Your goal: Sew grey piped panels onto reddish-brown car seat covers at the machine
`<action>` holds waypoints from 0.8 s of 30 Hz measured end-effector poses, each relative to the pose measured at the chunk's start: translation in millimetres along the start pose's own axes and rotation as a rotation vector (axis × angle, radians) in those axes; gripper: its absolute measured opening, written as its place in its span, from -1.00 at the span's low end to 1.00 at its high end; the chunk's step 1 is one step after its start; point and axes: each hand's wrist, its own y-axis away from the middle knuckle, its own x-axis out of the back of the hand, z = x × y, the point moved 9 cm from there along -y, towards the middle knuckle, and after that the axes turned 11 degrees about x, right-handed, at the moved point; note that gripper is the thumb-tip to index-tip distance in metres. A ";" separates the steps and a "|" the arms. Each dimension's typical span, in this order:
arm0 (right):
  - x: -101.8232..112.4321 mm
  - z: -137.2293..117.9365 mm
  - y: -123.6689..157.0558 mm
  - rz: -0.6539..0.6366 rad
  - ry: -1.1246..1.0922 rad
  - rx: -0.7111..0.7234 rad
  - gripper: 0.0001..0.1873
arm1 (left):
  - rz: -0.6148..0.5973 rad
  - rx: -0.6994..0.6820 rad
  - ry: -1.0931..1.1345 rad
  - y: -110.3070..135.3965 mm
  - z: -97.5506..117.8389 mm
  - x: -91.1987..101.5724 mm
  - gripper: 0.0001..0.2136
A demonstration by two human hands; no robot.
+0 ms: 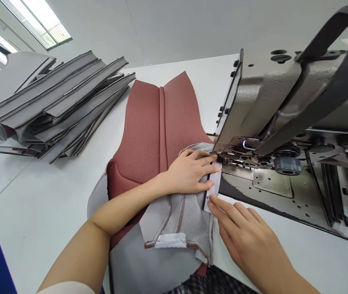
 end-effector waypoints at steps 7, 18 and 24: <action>1.8 15.8 -2.5 -0.013 -0.026 0.015 -0.65 | -0.078 -0.189 0.062 21.2 24.3 8.8 -0.79; 1.3 35.5 -11.0 -0.035 0.055 0.046 -0.64 | 0.106 -0.330 0.142 38.9 8.9 2.8 -0.75; 0.1 47.7 -17.8 -0.019 0.127 0.037 -0.62 | 0.094 -0.354 0.152 20.3 -1.4 2.6 -0.74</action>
